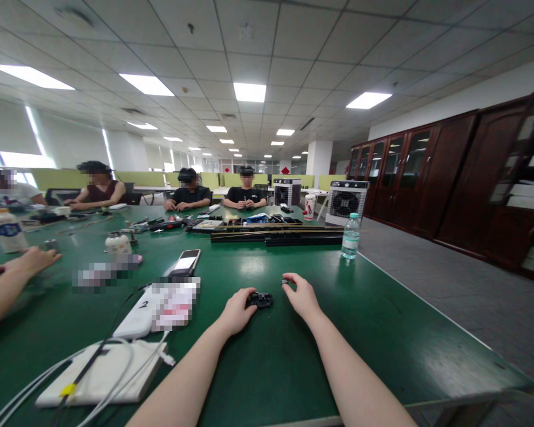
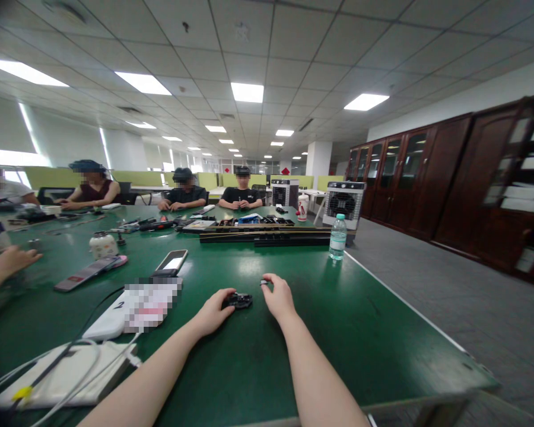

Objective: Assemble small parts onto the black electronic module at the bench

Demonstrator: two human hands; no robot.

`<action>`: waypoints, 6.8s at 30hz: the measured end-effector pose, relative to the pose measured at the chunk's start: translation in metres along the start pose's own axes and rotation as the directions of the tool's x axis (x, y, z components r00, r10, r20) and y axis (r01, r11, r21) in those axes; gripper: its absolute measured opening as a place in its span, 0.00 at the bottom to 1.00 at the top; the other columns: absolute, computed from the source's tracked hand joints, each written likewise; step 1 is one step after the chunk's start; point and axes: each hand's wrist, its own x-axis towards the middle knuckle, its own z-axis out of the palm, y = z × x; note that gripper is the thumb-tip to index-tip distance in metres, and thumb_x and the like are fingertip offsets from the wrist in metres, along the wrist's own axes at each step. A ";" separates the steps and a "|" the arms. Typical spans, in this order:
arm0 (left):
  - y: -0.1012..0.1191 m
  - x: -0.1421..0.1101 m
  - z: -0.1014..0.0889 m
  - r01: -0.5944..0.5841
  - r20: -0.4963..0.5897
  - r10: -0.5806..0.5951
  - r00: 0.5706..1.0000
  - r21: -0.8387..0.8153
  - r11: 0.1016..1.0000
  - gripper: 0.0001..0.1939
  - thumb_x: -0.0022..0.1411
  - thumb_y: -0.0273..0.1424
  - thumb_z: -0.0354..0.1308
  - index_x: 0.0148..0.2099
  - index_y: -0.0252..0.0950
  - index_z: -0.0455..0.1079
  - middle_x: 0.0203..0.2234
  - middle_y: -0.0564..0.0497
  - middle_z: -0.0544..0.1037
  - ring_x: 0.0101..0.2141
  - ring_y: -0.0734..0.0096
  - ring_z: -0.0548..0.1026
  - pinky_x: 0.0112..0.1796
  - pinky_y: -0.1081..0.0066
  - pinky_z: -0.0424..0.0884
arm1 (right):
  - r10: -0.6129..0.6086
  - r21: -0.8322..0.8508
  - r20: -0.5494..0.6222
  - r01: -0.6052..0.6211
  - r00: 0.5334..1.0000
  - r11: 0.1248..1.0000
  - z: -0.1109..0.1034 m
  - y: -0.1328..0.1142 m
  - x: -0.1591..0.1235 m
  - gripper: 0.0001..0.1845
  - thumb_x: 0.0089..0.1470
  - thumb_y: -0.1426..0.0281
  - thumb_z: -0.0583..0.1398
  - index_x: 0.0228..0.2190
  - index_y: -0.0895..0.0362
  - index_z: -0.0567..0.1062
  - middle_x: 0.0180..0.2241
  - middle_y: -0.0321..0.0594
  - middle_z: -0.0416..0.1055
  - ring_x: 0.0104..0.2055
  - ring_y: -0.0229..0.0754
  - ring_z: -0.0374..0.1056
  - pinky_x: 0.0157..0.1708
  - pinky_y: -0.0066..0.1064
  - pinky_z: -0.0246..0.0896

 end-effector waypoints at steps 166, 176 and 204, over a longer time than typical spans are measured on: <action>-0.005 0.003 0.004 -0.013 -0.003 0.013 1.000 0.020 1.000 0.20 0.54 0.25 0.54 0.50 0.35 0.64 0.46 0.44 0.72 0.47 0.64 0.70 0.50 0.66 0.62 | 0.041 0.007 0.356 -0.046 0.934 0.999 0.016 0.001 -0.010 0.14 0.51 0.73 0.53 0.39 0.55 0.75 0.38 0.39 0.76 0.41 0.41 0.70 0.45 0.32 0.62; -0.003 0.003 0.003 -0.006 0.003 0.006 1.000 0.022 1.000 0.20 0.53 0.25 0.54 0.50 0.32 0.64 0.46 0.42 0.72 0.47 0.63 0.69 0.50 0.66 0.62 | 0.040 -0.023 0.355 -0.034 0.934 0.999 0.016 0.000 -0.010 0.15 0.51 0.73 0.54 0.39 0.54 0.75 0.39 0.39 0.76 0.42 0.42 0.70 0.45 0.32 0.62; 0.000 0.001 0.001 -0.004 0.017 0.003 1.000 0.039 0.999 0.21 0.53 0.26 0.54 0.51 0.33 0.64 0.47 0.43 0.72 0.48 0.64 0.69 0.50 0.67 0.62 | 0.034 -0.020 0.369 -0.029 0.929 0.999 0.013 -0.006 -0.011 0.14 0.51 0.73 0.53 0.38 0.55 0.76 0.39 0.40 0.76 0.42 0.41 0.70 0.45 0.32 0.62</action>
